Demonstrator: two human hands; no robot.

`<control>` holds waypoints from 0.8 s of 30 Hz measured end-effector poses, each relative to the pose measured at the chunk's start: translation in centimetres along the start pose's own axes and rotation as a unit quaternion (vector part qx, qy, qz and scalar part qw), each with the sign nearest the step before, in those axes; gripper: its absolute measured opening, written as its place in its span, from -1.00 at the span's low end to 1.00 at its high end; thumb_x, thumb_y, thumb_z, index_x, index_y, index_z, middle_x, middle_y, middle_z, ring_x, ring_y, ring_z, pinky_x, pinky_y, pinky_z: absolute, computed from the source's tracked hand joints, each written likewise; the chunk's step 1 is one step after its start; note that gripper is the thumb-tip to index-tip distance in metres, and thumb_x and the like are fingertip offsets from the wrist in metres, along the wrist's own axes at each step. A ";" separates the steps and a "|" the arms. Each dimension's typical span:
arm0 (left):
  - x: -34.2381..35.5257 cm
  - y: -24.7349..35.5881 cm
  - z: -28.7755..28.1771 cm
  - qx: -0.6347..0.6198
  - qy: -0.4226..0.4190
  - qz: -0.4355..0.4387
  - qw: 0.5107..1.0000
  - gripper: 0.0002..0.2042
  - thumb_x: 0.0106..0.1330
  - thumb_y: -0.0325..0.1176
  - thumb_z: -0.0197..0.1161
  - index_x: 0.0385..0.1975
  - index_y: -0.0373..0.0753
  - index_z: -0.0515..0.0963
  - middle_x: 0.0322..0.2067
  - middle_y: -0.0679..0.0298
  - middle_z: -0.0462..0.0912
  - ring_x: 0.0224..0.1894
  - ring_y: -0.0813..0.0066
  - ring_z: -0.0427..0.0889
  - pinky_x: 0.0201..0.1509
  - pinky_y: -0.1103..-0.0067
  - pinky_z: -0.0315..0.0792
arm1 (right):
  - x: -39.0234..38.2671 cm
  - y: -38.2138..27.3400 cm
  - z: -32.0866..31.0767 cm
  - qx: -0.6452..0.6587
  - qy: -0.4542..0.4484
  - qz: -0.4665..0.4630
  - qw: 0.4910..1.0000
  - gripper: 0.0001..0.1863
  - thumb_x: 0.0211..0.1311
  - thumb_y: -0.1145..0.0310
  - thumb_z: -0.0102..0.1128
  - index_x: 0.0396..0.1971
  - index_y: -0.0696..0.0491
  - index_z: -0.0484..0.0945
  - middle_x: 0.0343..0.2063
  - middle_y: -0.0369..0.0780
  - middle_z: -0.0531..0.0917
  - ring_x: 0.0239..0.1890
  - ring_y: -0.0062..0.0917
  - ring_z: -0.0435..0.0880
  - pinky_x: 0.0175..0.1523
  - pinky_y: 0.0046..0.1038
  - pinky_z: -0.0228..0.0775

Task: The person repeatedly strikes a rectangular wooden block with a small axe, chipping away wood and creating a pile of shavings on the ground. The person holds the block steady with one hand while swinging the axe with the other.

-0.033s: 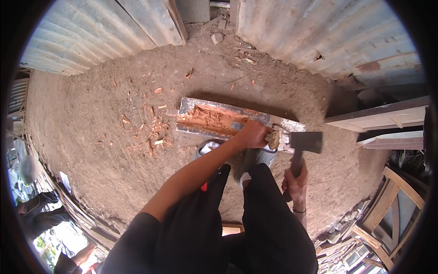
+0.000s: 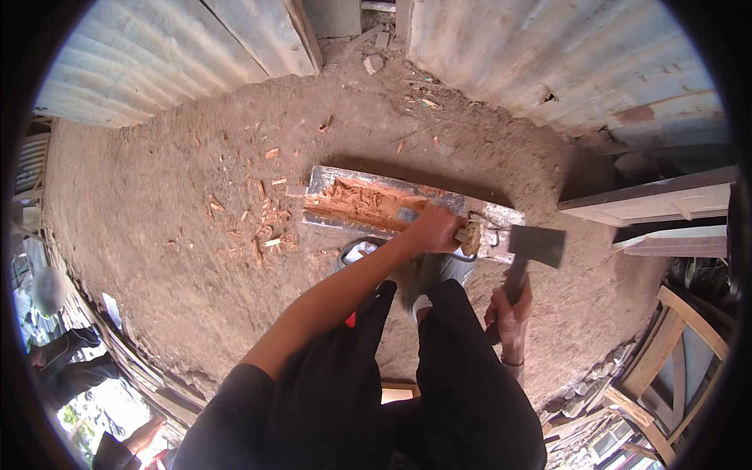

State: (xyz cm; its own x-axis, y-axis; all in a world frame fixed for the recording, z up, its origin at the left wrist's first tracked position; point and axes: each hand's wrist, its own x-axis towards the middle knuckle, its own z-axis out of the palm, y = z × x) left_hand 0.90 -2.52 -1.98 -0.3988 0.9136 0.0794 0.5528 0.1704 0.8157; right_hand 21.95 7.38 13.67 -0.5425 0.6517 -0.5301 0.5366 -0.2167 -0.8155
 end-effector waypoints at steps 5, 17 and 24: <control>0.1 -0.1 0.2 -0.010 -0.015 0.007 1.000 -0.70 -0.18 -0.31 0.38 -0.40 -0.28 0.67 -0.50 -0.02 0.67 -0.33 -0.09 0.72 -0.24 0.12 0.54 | 0.6 4.8 1.6 -0.139 0.036 -0.087 0.986 -0.53 0.23 0.52 0.20 0.13 0.19 0.34 -0.53 -0.29 0.49 -0.73 -0.58 0.47 -0.66 -0.49 0.34; -0.9 -1.4 0.4 0.054 -0.056 -0.003 0.997 -0.69 -0.13 -0.26 0.44 -0.33 -0.20 0.71 -0.46 0.03 0.70 -0.30 -0.04 0.74 -0.20 0.14 0.58 | 0.7 0.3 1.3 -0.170 -0.070 0.017 0.983 -0.59 0.23 0.53 0.17 0.08 0.19 0.38 -0.61 -0.24 0.50 -0.73 -0.54 0.52 -0.67 -0.41 0.36; -0.9 -1.4 -0.5 0.070 -0.039 -0.016 0.997 -0.74 -0.04 -0.19 0.42 -0.38 -0.16 0.71 -0.52 0.08 0.72 -0.33 -0.01 0.76 -0.19 0.15 0.61 | -0.7 -1.1 0.2 0.039 -0.012 0.024 0.999 -0.54 0.26 0.56 0.15 0.15 0.15 0.30 -0.61 -0.31 0.42 -0.76 -0.58 0.45 -0.70 -0.49 0.30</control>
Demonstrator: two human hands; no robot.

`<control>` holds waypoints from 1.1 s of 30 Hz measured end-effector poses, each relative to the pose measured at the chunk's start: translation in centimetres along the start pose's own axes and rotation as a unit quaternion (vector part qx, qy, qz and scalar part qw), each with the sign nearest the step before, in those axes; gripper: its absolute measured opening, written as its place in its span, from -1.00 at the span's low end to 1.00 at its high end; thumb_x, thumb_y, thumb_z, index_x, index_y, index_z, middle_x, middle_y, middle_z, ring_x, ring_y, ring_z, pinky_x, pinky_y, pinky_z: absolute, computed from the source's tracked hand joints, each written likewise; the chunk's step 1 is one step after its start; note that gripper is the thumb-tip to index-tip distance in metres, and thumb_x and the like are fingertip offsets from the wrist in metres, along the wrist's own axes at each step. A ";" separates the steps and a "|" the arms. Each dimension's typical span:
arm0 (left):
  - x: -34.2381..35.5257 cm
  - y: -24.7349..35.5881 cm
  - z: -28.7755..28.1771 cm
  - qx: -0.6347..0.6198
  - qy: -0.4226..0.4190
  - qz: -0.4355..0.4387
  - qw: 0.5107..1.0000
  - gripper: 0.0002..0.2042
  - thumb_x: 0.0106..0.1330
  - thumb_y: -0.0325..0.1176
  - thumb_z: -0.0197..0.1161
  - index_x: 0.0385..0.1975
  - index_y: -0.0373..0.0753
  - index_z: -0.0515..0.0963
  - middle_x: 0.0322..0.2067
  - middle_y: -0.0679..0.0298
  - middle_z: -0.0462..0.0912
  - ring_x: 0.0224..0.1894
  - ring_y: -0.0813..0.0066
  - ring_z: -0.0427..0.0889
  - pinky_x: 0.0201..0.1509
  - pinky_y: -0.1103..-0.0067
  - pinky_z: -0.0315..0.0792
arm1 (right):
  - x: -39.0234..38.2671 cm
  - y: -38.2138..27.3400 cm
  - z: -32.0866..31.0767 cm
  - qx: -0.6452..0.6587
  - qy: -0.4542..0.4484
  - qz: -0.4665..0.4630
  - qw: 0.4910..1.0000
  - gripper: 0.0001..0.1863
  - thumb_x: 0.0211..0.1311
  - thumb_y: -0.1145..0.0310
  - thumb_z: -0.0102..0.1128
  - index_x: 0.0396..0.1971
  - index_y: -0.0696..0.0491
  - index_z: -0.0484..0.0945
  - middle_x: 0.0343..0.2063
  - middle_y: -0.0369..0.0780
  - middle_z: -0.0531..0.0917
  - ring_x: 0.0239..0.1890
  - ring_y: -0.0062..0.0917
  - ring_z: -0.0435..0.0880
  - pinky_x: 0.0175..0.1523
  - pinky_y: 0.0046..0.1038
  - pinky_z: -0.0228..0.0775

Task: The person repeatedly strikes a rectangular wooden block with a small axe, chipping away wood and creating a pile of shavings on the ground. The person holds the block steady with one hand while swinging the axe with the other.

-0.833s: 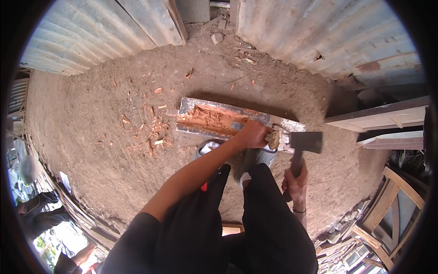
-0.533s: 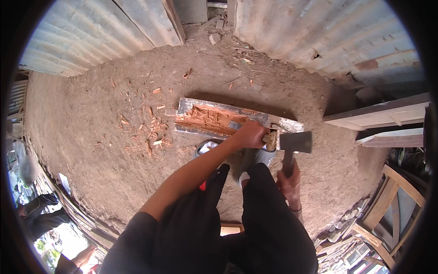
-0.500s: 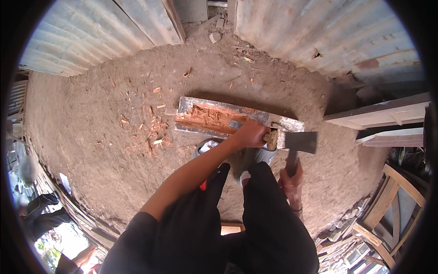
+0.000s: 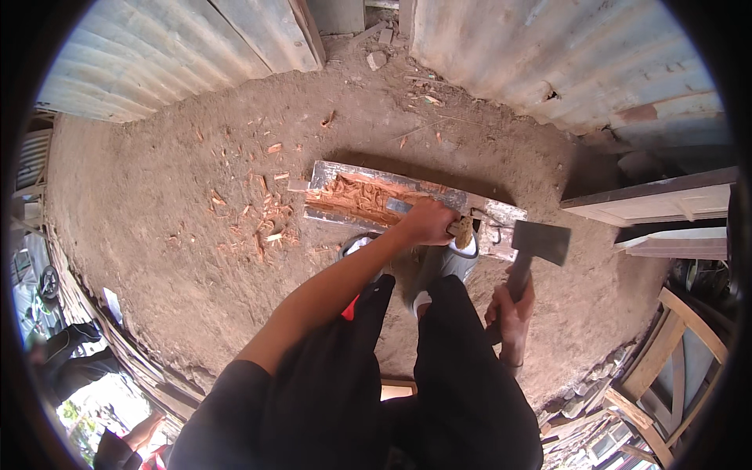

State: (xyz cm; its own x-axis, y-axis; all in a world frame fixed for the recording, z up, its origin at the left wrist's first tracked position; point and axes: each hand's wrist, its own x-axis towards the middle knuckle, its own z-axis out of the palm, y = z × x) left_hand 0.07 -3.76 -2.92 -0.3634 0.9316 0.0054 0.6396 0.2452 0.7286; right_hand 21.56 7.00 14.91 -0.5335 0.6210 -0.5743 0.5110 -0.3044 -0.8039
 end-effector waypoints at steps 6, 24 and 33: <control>0.8 2.7 -0.5 -0.067 0.041 0.024 0.997 -0.70 -0.11 -0.23 0.42 -0.38 -0.25 0.67 -0.51 -0.02 0.69 -0.34 -0.11 0.73 -0.21 0.13 0.58 | -1.0 -2.0 -0.9 0.020 0.048 -0.009 0.999 -0.52 0.23 0.53 0.15 0.16 0.15 0.30 -0.63 -0.31 0.40 -0.81 -0.59 0.39 -0.71 -0.50 0.28; 0.7 1.2 0.7 -0.060 0.020 -0.005 0.998 -0.71 -0.16 -0.26 0.39 -0.37 -0.19 0.72 -0.51 0.00 0.70 -0.37 -0.12 0.73 -0.20 0.11 0.57 | 0.6 1.6 0.4 -0.106 -0.037 -0.023 0.993 -0.49 0.27 0.51 0.21 0.21 0.23 0.33 -0.52 -0.27 0.51 -0.71 -0.61 0.48 -0.64 -0.52 0.33; -0.1 1.8 0.5 -0.067 0.111 -0.021 0.991 -0.67 -0.18 -0.27 0.40 -0.33 -0.18 0.75 -0.56 0.01 0.69 -0.40 -0.05 0.74 -0.30 0.17 0.57 | 0.7 3.9 1.7 -0.153 0.046 -0.133 0.978 -0.41 0.25 0.54 0.19 0.30 0.22 0.30 -0.57 -0.26 0.53 -0.73 -0.57 0.49 -0.64 -0.44 0.39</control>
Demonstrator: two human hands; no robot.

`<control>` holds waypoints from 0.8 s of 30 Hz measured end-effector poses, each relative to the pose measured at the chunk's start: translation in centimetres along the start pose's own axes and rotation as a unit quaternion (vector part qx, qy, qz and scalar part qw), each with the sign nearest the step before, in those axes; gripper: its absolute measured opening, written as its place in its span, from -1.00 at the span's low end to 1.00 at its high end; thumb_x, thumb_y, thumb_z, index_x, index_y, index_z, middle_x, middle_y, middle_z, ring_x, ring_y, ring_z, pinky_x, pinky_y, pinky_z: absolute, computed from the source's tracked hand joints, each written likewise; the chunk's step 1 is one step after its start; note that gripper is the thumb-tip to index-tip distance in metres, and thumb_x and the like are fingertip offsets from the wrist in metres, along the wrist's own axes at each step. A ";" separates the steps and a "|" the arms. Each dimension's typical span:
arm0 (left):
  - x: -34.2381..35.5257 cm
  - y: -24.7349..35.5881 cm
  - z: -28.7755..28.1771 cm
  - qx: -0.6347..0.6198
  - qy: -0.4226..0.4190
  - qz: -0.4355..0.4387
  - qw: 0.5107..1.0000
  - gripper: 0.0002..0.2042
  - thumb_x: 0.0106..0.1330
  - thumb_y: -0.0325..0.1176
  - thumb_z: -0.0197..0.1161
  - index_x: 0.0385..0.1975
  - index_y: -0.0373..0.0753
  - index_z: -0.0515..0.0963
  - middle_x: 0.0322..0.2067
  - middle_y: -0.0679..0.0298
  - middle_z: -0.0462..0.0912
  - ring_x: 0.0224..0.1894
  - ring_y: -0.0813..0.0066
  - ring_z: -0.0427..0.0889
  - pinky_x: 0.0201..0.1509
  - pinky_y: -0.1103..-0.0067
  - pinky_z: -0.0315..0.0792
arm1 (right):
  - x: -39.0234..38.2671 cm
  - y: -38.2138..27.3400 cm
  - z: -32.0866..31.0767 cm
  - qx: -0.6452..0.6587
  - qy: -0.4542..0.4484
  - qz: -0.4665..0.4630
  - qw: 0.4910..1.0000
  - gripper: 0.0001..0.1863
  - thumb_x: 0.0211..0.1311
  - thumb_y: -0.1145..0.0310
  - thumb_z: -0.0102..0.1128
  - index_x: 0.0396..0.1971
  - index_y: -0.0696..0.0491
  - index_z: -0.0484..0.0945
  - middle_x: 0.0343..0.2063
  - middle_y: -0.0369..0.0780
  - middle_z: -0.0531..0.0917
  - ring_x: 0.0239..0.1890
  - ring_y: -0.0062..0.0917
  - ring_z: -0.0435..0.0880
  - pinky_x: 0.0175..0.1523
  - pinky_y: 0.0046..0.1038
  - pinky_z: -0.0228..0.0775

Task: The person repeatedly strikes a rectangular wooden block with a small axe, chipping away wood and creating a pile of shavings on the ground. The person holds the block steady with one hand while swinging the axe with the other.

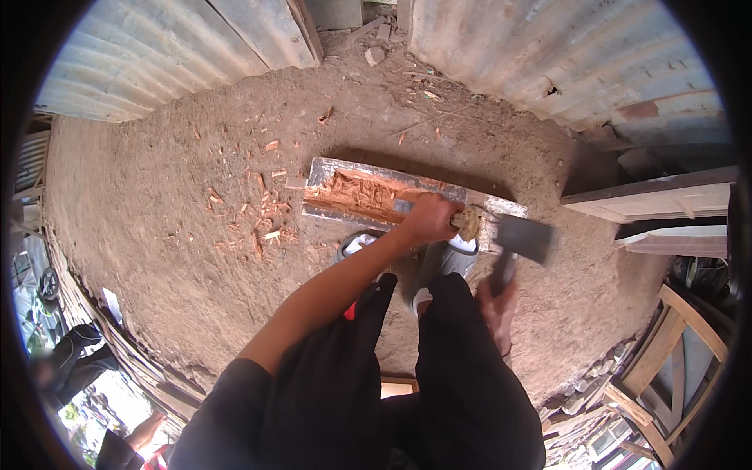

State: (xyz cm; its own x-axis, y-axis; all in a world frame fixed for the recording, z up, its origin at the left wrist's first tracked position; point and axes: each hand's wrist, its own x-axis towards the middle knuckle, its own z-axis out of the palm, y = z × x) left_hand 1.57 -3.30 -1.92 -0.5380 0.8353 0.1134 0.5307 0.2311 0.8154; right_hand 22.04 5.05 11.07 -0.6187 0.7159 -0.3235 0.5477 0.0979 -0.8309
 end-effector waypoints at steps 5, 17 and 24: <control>0.0 -0.3 -0.5 0.017 -0.049 0.018 0.998 -0.64 -0.20 -0.28 0.41 -0.31 -0.17 0.76 -0.58 0.01 0.68 -0.44 -0.05 0.73 -0.33 0.17 0.57 | 1.7 -2.1 -1.8 0.116 -0.059 0.082 0.988 -0.41 0.28 0.44 0.19 0.26 0.31 0.28 -0.60 -0.28 0.48 -0.75 -0.58 0.42 -0.65 -0.49 0.31; -0.3 -1.0 -0.6 0.040 -0.071 0.009 0.997 -0.70 -0.16 -0.28 0.41 -0.35 -0.18 0.72 -0.55 0.02 0.69 -0.42 -0.05 0.73 -0.30 0.15 0.58 | 0.2 -3.0 -1.3 0.130 -0.016 0.111 0.985 -0.55 0.22 0.48 0.19 0.09 0.24 0.33 -0.61 -0.28 0.48 -0.74 -0.56 0.50 -0.68 -0.51 0.33; 0.5 -0.8 -2.1 0.027 -0.078 -0.015 0.996 -0.73 -0.02 -0.17 0.43 -0.36 -0.18 0.72 -0.53 -0.02 0.71 -0.38 -0.06 0.75 -0.22 0.13 0.62 | 1.3 0.3 -1.3 0.024 -0.132 0.118 0.984 -0.47 0.25 0.46 0.22 0.19 0.23 0.31 -0.50 -0.24 0.55 -0.70 -0.58 0.52 -0.65 -0.45 0.36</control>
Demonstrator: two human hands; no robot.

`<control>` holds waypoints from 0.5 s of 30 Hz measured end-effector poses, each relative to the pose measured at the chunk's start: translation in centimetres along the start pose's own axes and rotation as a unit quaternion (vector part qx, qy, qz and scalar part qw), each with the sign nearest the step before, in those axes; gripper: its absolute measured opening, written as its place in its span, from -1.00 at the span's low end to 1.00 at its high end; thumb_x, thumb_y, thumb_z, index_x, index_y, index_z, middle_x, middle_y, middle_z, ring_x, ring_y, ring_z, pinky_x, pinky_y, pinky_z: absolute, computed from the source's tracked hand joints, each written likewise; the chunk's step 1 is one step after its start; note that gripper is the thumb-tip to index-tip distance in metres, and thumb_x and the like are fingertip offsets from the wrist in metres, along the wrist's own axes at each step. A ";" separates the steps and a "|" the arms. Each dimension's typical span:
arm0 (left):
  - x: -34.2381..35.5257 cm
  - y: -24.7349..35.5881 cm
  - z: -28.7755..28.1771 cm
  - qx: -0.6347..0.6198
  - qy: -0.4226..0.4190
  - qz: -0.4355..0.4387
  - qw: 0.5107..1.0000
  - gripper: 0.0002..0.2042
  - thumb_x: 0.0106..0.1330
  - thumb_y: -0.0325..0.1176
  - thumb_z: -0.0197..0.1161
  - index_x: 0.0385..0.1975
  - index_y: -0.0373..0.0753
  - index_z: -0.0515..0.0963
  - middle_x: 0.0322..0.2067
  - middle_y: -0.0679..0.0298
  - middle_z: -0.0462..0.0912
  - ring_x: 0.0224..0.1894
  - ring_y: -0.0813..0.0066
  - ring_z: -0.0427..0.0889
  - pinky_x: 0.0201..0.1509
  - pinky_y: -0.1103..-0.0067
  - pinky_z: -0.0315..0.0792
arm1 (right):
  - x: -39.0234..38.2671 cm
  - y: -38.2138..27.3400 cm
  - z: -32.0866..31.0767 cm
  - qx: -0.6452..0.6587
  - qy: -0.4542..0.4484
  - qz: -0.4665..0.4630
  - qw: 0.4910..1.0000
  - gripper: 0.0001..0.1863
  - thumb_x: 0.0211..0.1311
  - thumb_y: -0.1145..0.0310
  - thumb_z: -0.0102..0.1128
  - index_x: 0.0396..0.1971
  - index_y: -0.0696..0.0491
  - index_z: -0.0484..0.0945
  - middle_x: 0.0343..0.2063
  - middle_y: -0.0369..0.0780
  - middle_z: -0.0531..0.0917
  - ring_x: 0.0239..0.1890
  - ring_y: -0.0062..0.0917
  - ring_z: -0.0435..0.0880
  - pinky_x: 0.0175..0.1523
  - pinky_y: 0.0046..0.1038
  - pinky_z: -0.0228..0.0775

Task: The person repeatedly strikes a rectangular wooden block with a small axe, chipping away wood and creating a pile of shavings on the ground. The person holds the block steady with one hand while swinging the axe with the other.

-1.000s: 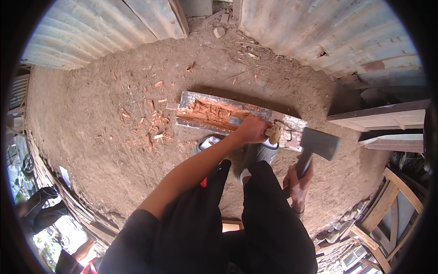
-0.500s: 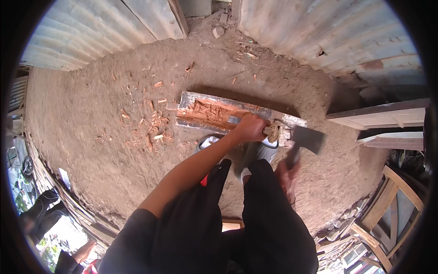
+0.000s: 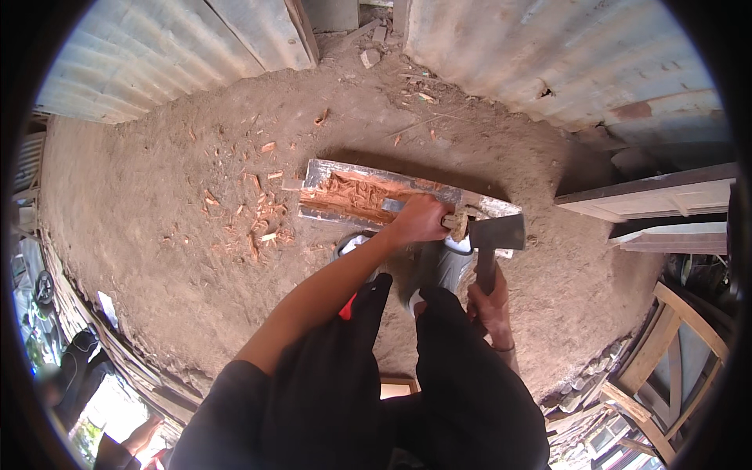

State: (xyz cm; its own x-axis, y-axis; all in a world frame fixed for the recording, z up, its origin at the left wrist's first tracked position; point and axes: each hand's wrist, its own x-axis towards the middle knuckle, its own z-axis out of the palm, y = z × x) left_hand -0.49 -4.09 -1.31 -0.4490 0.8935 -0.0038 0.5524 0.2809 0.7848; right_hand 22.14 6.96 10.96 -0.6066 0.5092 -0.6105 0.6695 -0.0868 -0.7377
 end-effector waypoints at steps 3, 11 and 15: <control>-0.1 -0.1 -0.3 0.015 -0.002 -0.007 1.000 -0.72 -0.02 -0.16 0.43 -0.36 -0.17 0.72 -0.52 -0.03 0.71 -0.36 -0.06 0.76 -0.21 0.13 0.62 | 0.0 -1.3 -0.6 0.047 0.029 0.000 0.998 -0.49 0.28 0.48 0.21 0.20 0.23 0.30 -0.56 -0.27 0.50 -0.72 -0.58 0.50 -0.65 -0.47 0.36; 0.0 -0.1 0.5 0.023 -0.029 0.004 0.999 -0.75 -0.09 -0.22 0.40 -0.40 -0.16 0.68 -0.55 -0.01 0.69 -0.38 -0.07 0.75 -0.23 0.13 0.60 | -0.3 -1.8 1.2 -0.083 0.038 -0.037 0.995 -0.54 0.23 0.52 0.17 0.13 0.20 0.35 -0.57 -0.26 0.50 -0.72 -0.59 0.52 -0.67 -0.45 0.38; -0.6 -0.5 0.9 0.045 -0.035 -0.006 0.998 -0.76 -0.14 -0.25 0.40 -0.44 -0.16 0.65 -0.54 -0.01 0.70 -0.36 -0.07 0.75 -0.21 0.11 0.59 | -0.5 -0.9 -0.3 0.043 0.041 -0.018 0.998 -0.57 0.22 0.54 0.15 0.10 0.20 0.35 -0.59 -0.26 0.49 -0.73 -0.58 0.51 -0.67 -0.47 0.36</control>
State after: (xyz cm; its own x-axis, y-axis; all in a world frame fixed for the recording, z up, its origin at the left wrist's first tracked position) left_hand 0.16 -4.50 -2.21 -0.4075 0.9113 -0.0594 0.6088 0.3195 0.7261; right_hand 21.91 7.05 12.01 -0.5900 0.5806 -0.5610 0.6067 -0.1397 -0.7826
